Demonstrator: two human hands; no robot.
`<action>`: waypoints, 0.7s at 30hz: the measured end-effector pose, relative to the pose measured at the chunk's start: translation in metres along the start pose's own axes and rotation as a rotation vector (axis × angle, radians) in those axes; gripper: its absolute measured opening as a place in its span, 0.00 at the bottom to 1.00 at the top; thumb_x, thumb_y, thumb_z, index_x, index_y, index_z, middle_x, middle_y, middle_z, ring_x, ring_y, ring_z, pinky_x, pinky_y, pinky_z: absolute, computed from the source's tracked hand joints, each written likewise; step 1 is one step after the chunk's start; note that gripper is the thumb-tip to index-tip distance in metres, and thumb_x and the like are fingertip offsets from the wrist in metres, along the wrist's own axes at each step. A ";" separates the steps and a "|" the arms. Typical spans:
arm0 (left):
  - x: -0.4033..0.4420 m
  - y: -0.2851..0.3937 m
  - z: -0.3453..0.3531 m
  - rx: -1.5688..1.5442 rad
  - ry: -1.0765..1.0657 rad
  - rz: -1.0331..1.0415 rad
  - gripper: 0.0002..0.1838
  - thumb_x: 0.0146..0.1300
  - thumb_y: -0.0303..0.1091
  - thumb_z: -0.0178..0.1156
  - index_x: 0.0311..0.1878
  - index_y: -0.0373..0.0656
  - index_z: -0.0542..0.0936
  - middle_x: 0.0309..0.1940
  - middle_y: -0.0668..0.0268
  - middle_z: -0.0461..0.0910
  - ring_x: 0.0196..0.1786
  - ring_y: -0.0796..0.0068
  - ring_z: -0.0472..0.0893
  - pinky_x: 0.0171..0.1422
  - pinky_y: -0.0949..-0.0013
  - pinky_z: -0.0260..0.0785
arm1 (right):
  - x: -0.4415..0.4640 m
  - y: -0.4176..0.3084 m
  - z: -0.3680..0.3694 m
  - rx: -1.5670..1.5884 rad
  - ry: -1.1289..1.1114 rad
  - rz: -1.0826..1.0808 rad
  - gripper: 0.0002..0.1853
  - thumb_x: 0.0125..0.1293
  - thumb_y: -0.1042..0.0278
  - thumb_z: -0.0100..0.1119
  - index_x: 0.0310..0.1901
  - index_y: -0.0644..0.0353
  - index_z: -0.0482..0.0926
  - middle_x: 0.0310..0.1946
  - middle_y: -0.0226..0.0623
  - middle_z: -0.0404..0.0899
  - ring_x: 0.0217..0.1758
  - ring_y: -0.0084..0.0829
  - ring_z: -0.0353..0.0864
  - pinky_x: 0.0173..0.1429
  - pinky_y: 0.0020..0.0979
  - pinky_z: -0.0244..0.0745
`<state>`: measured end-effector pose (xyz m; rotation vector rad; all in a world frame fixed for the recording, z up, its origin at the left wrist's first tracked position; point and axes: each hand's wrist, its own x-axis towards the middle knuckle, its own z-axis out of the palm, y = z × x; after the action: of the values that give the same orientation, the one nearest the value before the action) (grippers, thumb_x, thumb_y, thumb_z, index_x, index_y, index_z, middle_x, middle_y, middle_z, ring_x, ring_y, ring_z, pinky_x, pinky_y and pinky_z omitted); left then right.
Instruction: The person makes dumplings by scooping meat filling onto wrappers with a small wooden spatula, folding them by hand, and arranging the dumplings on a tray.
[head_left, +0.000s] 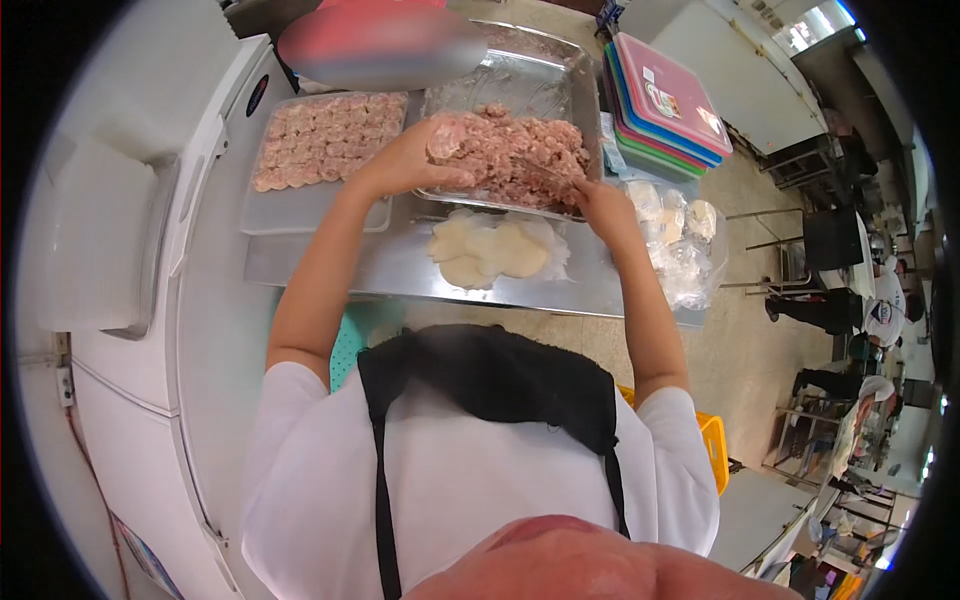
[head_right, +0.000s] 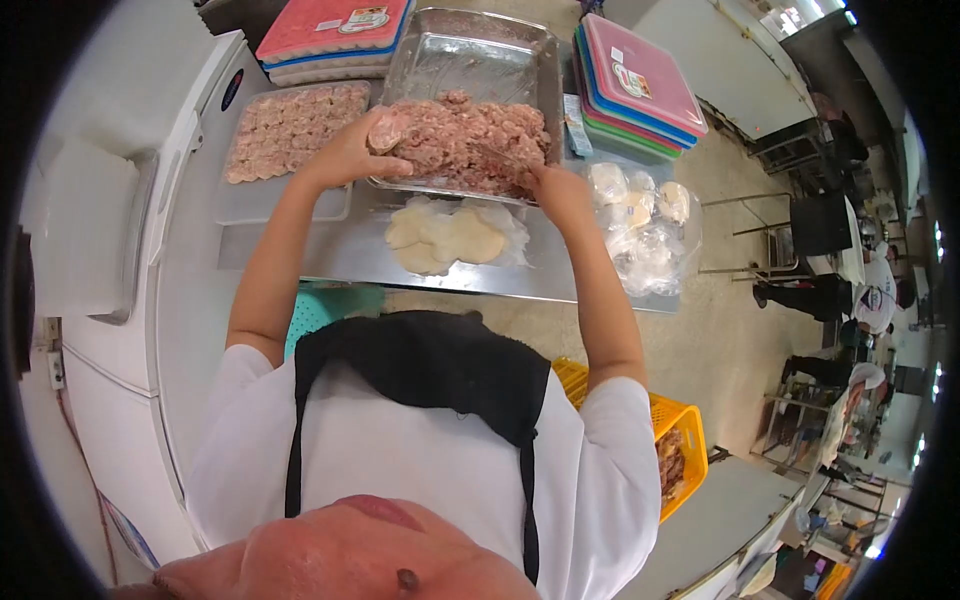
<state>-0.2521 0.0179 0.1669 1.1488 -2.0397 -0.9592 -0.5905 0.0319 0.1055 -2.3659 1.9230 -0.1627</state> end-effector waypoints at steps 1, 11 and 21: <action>-0.005 -0.015 -0.008 -0.001 0.027 0.001 0.37 0.50 0.46 0.70 0.61 0.38 0.71 0.55 0.53 0.74 0.59 0.60 0.73 0.64 0.65 0.62 | -0.007 -0.003 -0.001 0.050 0.032 0.016 0.16 0.66 0.55 0.53 0.51 0.51 0.79 0.36 0.48 0.81 0.42 0.50 0.80 0.44 0.46 0.74; -0.095 -0.144 -0.007 0.151 0.138 -0.182 0.26 0.50 0.37 0.65 0.52 0.38 0.73 0.45 0.49 0.78 0.46 0.54 0.78 0.50 0.59 0.69 | -0.050 -0.077 -0.010 0.626 0.286 0.207 0.19 0.67 0.61 0.59 0.53 0.66 0.78 0.27 0.31 0.78 0.30 0.19 0.72 0.37 0.23 0.69; -0.112 -0.147 -0.014 0.257 0.366 -0.279 0.38 0.54 0.38 0.63 0.66 0.36 0.60 0.49 0.44 0.76 0.52 0.44 0.76 0.54 0.53 0.68 | -0.092 -0.098 0.002 0.709 0.294 0.354 0.17 0.66 0.61 0.60 0.50 0.63 0.80 0.33 0.41 0.84 0.36 0.22 0.80 0.43 0.25 0.73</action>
<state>-0.1256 0.0596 0.0381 1.6455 -1.7672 -0.5622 -0.5139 0.1416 0.1144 -1.5859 1.9157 -1.0140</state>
